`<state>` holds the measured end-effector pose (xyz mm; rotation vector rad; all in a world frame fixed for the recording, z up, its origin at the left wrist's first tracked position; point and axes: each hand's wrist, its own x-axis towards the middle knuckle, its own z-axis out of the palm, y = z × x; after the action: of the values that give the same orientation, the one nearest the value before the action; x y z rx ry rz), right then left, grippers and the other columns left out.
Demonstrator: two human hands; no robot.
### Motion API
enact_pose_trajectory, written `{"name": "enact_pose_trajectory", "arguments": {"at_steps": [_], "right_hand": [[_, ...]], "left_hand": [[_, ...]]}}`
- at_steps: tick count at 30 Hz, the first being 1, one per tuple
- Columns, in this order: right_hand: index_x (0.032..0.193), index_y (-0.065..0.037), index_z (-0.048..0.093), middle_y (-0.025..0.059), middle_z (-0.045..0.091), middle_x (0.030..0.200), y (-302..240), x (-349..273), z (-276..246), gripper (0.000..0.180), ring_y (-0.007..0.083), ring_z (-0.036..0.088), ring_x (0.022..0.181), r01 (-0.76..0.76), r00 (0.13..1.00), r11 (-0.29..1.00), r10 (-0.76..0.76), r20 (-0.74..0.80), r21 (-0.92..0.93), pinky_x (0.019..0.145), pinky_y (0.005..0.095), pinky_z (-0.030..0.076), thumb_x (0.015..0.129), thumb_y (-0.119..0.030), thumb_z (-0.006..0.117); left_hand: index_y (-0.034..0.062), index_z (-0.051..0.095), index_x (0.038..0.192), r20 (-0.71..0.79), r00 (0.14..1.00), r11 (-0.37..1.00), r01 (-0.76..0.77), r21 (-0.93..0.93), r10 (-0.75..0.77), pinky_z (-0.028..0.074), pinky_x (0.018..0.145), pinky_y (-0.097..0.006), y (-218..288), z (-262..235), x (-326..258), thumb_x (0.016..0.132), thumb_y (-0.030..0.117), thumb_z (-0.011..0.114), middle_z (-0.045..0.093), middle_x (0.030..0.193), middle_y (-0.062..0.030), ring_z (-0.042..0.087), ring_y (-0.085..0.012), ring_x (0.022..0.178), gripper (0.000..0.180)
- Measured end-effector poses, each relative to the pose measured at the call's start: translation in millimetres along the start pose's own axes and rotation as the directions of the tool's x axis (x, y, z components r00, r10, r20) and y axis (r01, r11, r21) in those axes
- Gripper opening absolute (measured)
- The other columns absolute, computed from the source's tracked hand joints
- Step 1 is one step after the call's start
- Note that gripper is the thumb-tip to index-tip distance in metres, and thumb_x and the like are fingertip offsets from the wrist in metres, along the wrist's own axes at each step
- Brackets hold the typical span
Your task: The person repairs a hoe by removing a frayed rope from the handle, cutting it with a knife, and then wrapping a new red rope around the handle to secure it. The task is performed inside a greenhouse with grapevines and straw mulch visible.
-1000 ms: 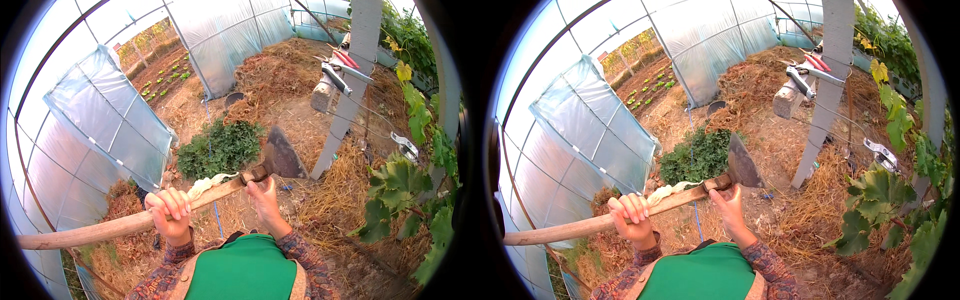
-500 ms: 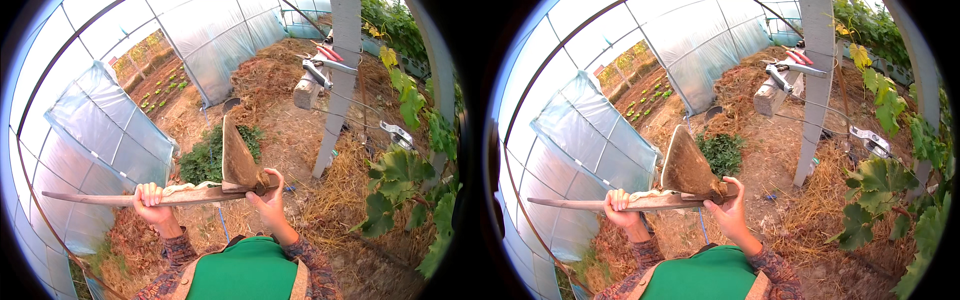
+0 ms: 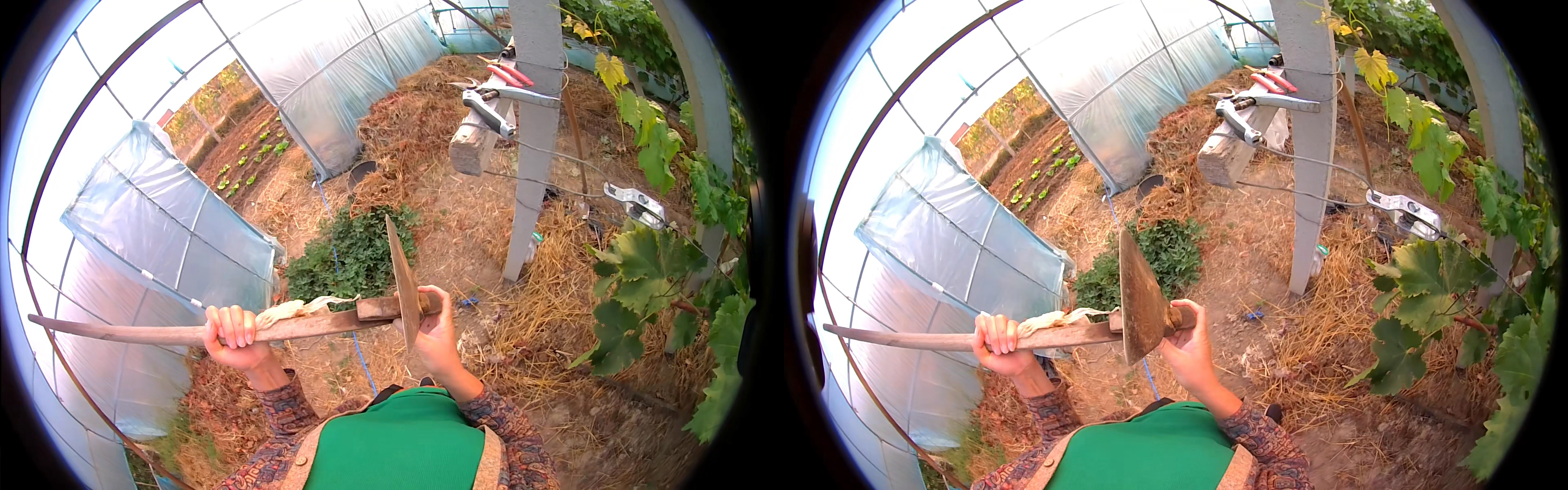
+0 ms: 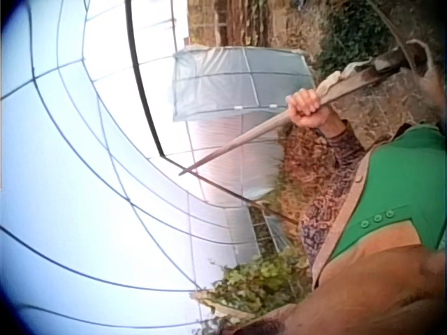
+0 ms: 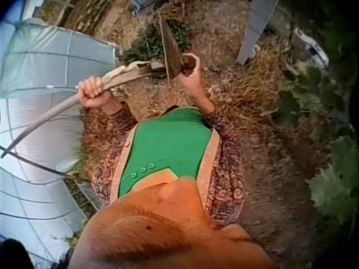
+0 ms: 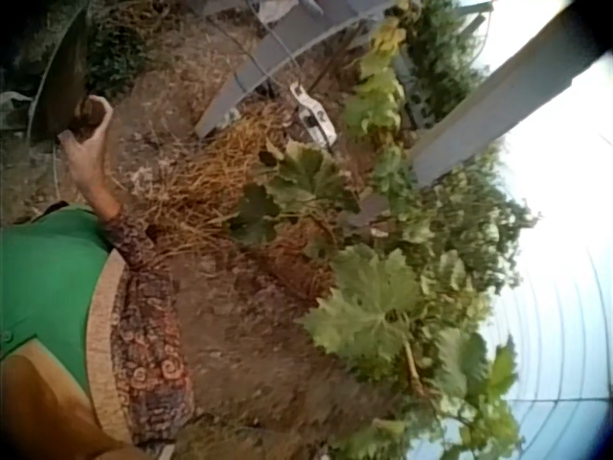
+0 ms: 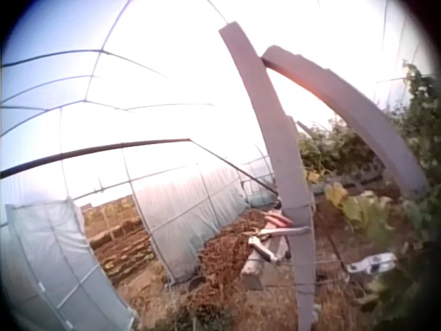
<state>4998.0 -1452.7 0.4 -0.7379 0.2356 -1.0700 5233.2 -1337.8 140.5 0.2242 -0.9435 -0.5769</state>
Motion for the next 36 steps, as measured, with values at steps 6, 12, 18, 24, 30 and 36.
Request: {"name": "enact_pose_trajectory", "arguments": {"at_steps": [6,12,18,24,30,36], "right_hand": [[0.146,-0.016,0.022,0.0098,0.048,0.131,6.3,0.4,5.8,0.086,0.0197,0.054,0.122,0.097,0.995,0.993,-0.098,-0.014,-0.074,0.102,0.0377,0.048,0.082,0.004,0.077],[0.149,-0.015,0.016,0.0081,0.04,0.135,-1.5,2.2,18.9,0.099,0.021,0.048,0.125,0.216,0.967,0.967,-0.231,-0.109,-0.132,0.105,0.0368,0.044,0.079,-0.008,0.085],[0.151,-0.011,0.013,0.0103,0.04,0.132,-15.1,4.2,8.3,0.101,0.0202,0.052,0.116,0.199,0.943,0.936,-0.264,-0.204,-0.292,0.096,0.0361,0.051,0.079,-0.011,0.085],[0.146,-0.002,0.023,0.0101,0.052,0.124,-26.5,5.4,4.7,0.081,0.0196,0.058,0.112,0.071,0.971,0.993,-0.09,-0.221,-0.089,0.101,0.035,0.049,0.086,-0.006,0.078],[0.148,-0.002,0.026,0.015,0.062,0.122,-31.2,5.0,9.1,0.071,0.0202,0.061,0.115,0.113,0.971,0.967,-0.156,-0.182,-0.23,0.103,0.0364,0.046,0.093,-0.017,0.069],[0.147,-0.001,0.026,0.0128,0.061,0.117,-32.9,6.8,19.5,0.073,0.0233,0.062,0.115,0.176,0.965,0.96,-0.213,-0.156,-0.219,0.102,0.0389,0.047,0.092,-0.017,0.07]], "left_hand": [[0.0125,0.036,0.072,0.047,0.999,1.0,-0.008,-0.014,0.008,0.041,0.049,-0.024,0.7,3.3,5.0,0.099,0.011,0.046,0.036,0.055,0.0029,0.037,-0.009,0.05,0.028],[0.0121,0.037,0.072,0.027,0.999,0.999,-0.037,-0.019,0.038,0.041,0.049,-0.024,-1.9,15.5,-0.8,0.099,0.011,0.044,0.038,0.055,0.0017,0.038,-0.0098,0.05,0.028],[0.0115,0.037,0.074,0.065,0.994,0.996,-0.089,0.032,0.086,0.044,0.047,-0.025,-20.0,48.9,-14.3,0.098,0.011,0.044,0.041,0.056,0.0006,0.041,-0.0112,0.05,0.025],[0.0086,0.041,0.073,0.23,0.963,0.974,-0.175,0.141,0.139,0.052,0.042,-0.03,-23.1,72.3,-32.4,0.093,0.012,0.055,0.052,0.054,-0.0036,0.051,-0.0141,0.045,0.025],[0.0077,0.041,0.07,0.296,0.937,0.961,-0.234,0.147,0.183,0.053,0.039,-0.031,-14.7,84.8,-41.9,0.09,0.008,0.059,0.054,0.051,-0.0053,0.052,-0.0143,0.041,0.027],[0.008,0.04,0.069,0.262,0.941,0.948,-0.264,0.178,0.213,0.051,0.039,-0.03,-5.5,84.4,-45.0,0.09,0.008,0.059,0.052,0.05,-0.0045,0.05,-0.014,0.041,0.028]]}}
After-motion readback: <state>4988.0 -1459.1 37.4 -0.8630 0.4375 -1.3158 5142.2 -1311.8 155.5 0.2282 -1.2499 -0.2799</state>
